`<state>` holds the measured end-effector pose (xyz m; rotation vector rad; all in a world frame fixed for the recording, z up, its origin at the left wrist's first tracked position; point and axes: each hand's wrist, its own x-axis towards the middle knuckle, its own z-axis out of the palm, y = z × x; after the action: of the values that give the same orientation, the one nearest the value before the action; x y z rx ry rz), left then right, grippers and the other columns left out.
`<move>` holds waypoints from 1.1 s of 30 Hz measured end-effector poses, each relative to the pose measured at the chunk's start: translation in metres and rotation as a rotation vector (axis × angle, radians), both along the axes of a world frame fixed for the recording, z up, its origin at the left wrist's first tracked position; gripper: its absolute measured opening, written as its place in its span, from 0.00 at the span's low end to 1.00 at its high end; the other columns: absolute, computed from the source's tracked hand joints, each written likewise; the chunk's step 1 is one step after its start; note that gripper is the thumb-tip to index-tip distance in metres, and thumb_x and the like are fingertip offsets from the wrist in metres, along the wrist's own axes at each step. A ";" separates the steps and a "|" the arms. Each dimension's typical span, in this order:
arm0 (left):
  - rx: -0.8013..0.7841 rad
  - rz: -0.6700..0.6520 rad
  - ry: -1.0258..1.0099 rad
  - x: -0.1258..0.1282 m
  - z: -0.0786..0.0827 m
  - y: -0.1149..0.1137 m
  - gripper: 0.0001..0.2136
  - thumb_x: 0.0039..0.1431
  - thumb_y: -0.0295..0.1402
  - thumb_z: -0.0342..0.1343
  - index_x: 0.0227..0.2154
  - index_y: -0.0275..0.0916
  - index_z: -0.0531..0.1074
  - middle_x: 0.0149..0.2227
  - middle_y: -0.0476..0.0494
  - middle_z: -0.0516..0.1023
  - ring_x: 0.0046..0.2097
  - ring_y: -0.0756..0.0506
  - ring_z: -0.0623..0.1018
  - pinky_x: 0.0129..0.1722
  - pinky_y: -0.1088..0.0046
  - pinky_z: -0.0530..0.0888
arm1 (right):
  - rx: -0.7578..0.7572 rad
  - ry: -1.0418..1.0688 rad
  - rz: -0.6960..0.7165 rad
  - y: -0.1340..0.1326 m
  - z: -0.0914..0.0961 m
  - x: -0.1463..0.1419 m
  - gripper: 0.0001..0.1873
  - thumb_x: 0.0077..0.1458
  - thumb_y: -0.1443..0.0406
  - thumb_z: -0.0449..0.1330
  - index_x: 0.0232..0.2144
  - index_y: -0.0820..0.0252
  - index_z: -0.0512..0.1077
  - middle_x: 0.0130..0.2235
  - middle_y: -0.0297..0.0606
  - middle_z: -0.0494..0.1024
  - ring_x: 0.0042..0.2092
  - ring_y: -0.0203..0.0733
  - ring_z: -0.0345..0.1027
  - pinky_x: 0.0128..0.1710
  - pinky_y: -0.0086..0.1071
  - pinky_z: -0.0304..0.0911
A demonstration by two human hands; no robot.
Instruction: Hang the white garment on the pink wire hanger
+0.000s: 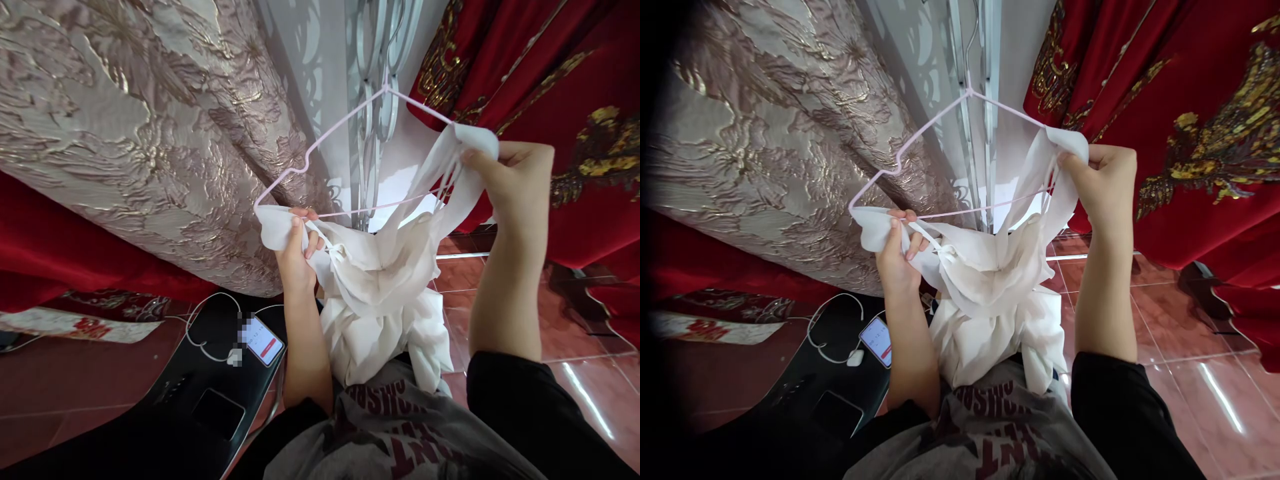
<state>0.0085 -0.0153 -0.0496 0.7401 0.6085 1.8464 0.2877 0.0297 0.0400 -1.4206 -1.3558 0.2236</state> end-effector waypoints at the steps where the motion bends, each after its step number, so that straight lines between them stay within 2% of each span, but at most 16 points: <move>1: -0.001 0.001 -0.002 0.000 0.000 0.000 0.12 0.57 0.40 0.71 0.33 0.38 0.77 0.37 0.47 0.78 0.17 0.61 0.56 0.20 0.80 0.67 | -0.012 -0.001 -0.005 0.003 -0.002 0.000 0.19 0.51 0.69 0.65 0.16 0.62 0.61 0.22 0.28 0.49 0.27 0.27 0.42 0.25 0.31 0.37; 5: -0.006 0.016 0.015 0.001 -0.002 0.001 0.11 0.59 0.39 0.69 0.34 0.38 0.77 0.37 0.47 0.79 0.17 0.61 0.56 0.20 0.79 0.67 | -0.036 -0.019 -0.045 0.012 -0.008 -0.003 0.18 0.52 0.68 0.65 0.16 0.63 0.62 0.22 0.28 0.51 0.26 0.26 0.43 0.25 0.31 0.39; 10: -0.010 0.032 0.045 0.000 -0.003 0.002 0.10 0.60 0.39 0.68 0.34 0.39 0.76 0.37 0.48 0.78 0.17 0.61 0.55 0.20 0.79 0.66 | 0.017 0.037 0.023 0.016 -0.010 -0.011 0.18 0.52 0.69 0.64 0.17 0.62 0.62 0.22 0.28 0.52 0.26 0.26 0.44 0.25 0.30 0.39; 15: -0.015 0.016 0.012 -0.001 -0.003 0.002 0.10 0.59 0.38 0.69 0.34 0.38 0.76 0.37 0.47 0.78 0.17 0.61 0.56 0.20 0.79 0.66 | 0.041 0.180 0.098 0.016 -0.014 -0.011 0.13 0.55 0.71 0.63 0.20 0.63 0.66 0.22 0.29 0.58 0.26 0.27 0.48 0.26 0.31 0.43; 20: 0.005 0.004 0.050 -0.001 -0.005 0.002 0.12 0.58 0.41 0.70 0.35 0.39 0.76 0.37 0.47 0.78 0.17 0.61 0.56 0.20 0.80 0.65 | 0.026 0.077 0.063 0.019 -0.017 -0.010 0.19 0.54 0.69 0.64 0.18 0.59 0.60 0.21 0.28 0.52 0.27 0.28 0.43 0.27 0.31 0.42; 24: 0.027 0.008 0.057 -0.001 -0.006 0.003 0.13 0.58 0.41 0.70 0.35 0.38 0.75 0.37 0.48 0.78 0.17 0.61 0.56 0.20 0.80 0.66 | 0.048 0.058 0.105 0.022 -0.020 -0.011 0.24 0.54 0.66 0.66 0.17 0.56 0.55 0.22 0.30 0.51 0.30 0.34 0.53 0.31 0.31 0.54; 26: 0.029 0.012 0.060 -0.002 -0.007 0.003 0.13 0.58 0.41 0.69 0.35 0.38 0.76 0.37 0.48 0.78 0.17 0.62 0.56 0.20 0.80 0.66 | 0.046 0.088 0.125 0.021 -0.022 -0.012 0.22 0.54 0.65 0.66 0.18 0.56 0.57 0.22 0.31 0.54 0.32 0.37 0.58 0.34 0.33 0.59; 30: 0.025 -0.001 0.059 -0.004 -0.007 0.003 0.12 0.58 0.40 0.69 0.35 0.38 0.76 0.37 0.48 0.78 0.17 0.62 0.56 0.20 0.80 0.66 | -0.002 0.216 0.151 0.018 -0.022 -0.011 0.10 0.57 0.62 0.62 0.25 0.60 0.71 0.24 0.34 0.65 0.30 0.37 0.63 0.34 0.36 0.62; 33: 0.020 -0.012 0.041 -0.005 -0.007 0.003 0.11 0.58 0.39 0.69 0.35 0.38 0.76 0.37 0.48 0.77 0.17 0.62 0.56 0.20 0.80 0.65 | -0.091 0.372 0.276 0.019 -0.020 -0.008 0.12 0.58 0.57 0.60 0.29 0.59 0.73 0.28 0.38 0.73 0.32 0.41 0.68 0.35 0.39 0.66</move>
<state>0.0036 -0.0121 -0.0570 0.7949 0.6115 1.8324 0.2796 0.0482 0.0200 -1.1883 -1.2365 0.7030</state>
